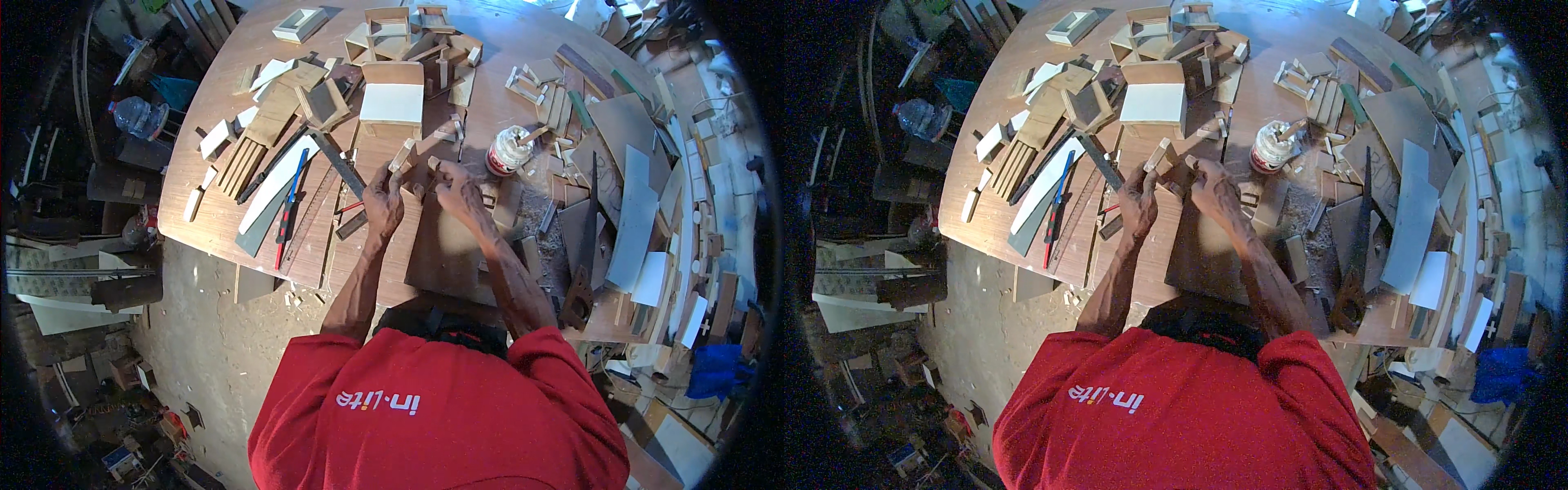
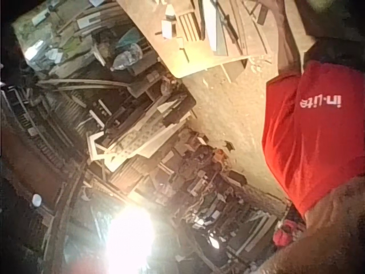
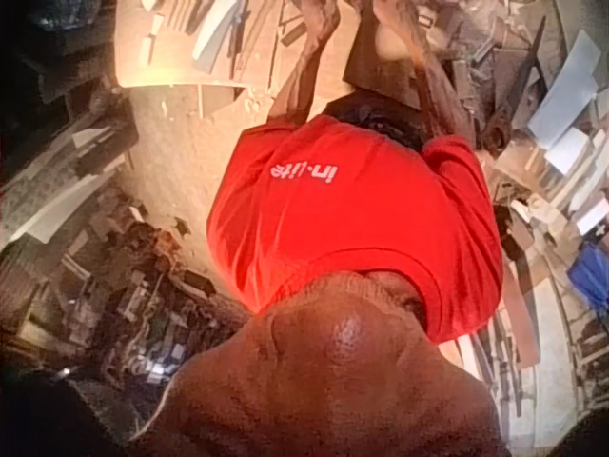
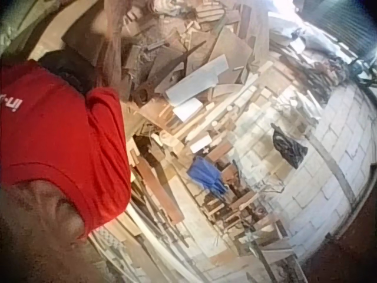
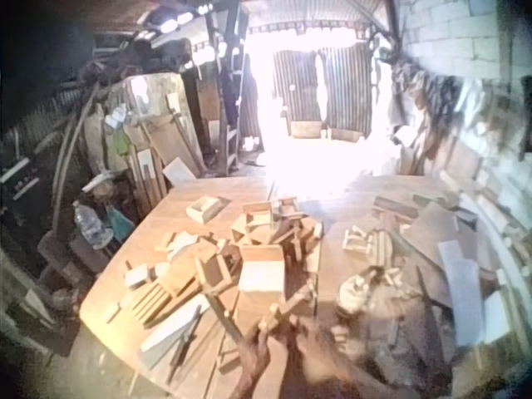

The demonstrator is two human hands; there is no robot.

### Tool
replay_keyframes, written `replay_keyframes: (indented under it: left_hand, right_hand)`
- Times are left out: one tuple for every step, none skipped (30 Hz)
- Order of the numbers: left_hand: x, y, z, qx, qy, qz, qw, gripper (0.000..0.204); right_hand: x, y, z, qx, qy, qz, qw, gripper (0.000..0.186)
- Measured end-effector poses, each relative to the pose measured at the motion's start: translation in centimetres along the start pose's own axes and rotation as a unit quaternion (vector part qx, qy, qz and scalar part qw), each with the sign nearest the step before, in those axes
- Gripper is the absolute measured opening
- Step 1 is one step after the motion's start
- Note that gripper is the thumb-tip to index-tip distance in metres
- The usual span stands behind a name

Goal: The person applies adhesive to wooden pieces using a stick, fits them together on a miniature wooden frame, marks a piece with a pencil, and cuts it with a hand saw before applying adhesive again.

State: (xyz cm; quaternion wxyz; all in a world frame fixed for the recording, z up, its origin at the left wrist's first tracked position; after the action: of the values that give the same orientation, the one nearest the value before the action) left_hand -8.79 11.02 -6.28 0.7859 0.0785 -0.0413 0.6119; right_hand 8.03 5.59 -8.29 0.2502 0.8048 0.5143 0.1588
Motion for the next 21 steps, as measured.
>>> replay_keyframes:
  left_hand:
    - [-0.1,-0.1,0.4,-0.01,-0.001,0.019,1.0,0.027]
    - [-0.3,-0.3,0.8,-0.009,-0.001,0.017,1.0,0.027]
    - [-0.5,-0.3,1.1,-0.013,0.005,0.026,1.0,0.026]
    - [-0.6,-0.3,1.3,-0.016,0.011,0.035,0.999,0.025]
    - [-0.8,-0.3,1.3,-0.015,0.01,0.036,0.999,0.025]
    - [-1.0,-0.4,1.4,-0.014,0.0,0.023,1.0,0.025]
    - [-1.1,-0.3,1.4,-0.012,-0.011,0.012,1.0,0.025]
    - [-1.2,-0.1,0.0,-0.028,0.001,-0.012,1.0,0.035]
    - [-1.3,0.0,-0.8,-0.028,0.001,-0.01,1.0,0.035]
    - [-1.4,0.2,-0.9,-0.024,-0.014,0.005,1.0,0.04]
    - [-1.5,0.4,-1.1,-0.021,-0.028,0.02,0.999,0.046]
    - [-1.4,0.5,-1.4,-0.021,-0.028,0.02,0.999,0.046]
    - [-0.9,0.7,-1.0,-0.031,-0.032,0.0,0.999,0.051]
    - [-0.5,0.9,-0.8,-0.042,-0.036,-0.02,0.998,0.057]
    - [0.1,1.3,-1.0,-0.042,-0.035,-0.02,0.998,0.057]
    - [0.5,1.8,-1.5,-0.025,-0.009,-0.027,0.999,0.059]
    - [0.7,2.1,-1.8,-0.011,0.017,-0.039,0.999,0.062]
    - [0.6,2.5,-1.8,-0.011,0.018,-0.038,0.999,0.062]
    - [0.6,2.5,-2.0,0.02,0.054,-0.067,0.996,0.061]
    - [0.6,2.4,-2.1,0.051,0.089,-0.095,0.99,0.061]
    - [0.4,2.3,-2.5,0.081,0.124,-0.123,0.981,0.061]
  right_hand:
    - [-0.4,-0.3,-0.2,-0.01,0.001,-0.011,1.0,0.043]
    - [-0.4,-0.7,-0.1,-0.029,0.006,-0.016,0.999,0.051]
    - [-0.4,-0.9,0.1,-0.027,0.006,-0.015,0.999,0.051]
    - [-0.2,-1.1,0.2,-0.024,0.018,-0.002,1.0,0.055]
    - [0.0,-1.2,0.4,-0.02,0.029,0.01,0.999,0.059]
    - [0.4,-1.3,0.6,-0.019,0.03,0.01,0.999,0.059]
    - [0.8,-1.6,0.8,0.0,0.033,-0.008,0.999,0.062]
    - [1.2,-1.8,1.1,0.02,0.036,-0.025,0.999,0.066]
    - [1.4,-2.0,1.3,0.02,0.037,-0.027,0.999,0.066]
    - [1.5,-2.1,1.6,0.057,0.041,-0.036,0.997,0.066]
    - [1.5,-2.1,1.9,0.093,0.045,-0.045,0.994,0.066]
    - [1.4,-2.0,2.4,0.093,0.045,-0.046,0.994,0.066]
    - [1.1,-1.5,2.0,0.025,0.057,-0.015,0.998,0.063]
    - [0.7,-1.0,1.6,-0.042,0.07,0.016,0.997,0.059]
    - [0.3,-0.8,1.3,-0.042,0.069,0.015,0.997,0.059]
    - [-0.3,-0.8,0.5,-0.084,0.042,0.006,0.996,0.054]
    - [-0.8,-0.7,0.2,-0.126,0.013,0.001,0.992,0.049]
    - [-1.2,-0.7,-0.4,-0.126,0.013,-0.001,0.992,0.049]
    - [-1.5,-0.9,-0.6,-0.126,0.005,-0.024,0.992,0.047]
    - [-1.7,-1.2,-0.7,-0.127,-0.003,-0.047,0.991,0.044]
    - [-1.7,-1.3,-0.8,-0.128,-0.003,-0.047,0.991,0.044]
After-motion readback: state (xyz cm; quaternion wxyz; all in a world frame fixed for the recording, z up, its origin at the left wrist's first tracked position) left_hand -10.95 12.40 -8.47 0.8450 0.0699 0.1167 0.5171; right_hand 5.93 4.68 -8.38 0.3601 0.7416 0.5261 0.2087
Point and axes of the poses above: each hand's wrist, its own x-axis towards the middle knuckle, its own y-axis out of the back of the hand, z = x × y, the point moved 5 cm from there along x, towards the middle knuckle, and after that the axes turned 5 degrees about -y, right-handed, at the moved point
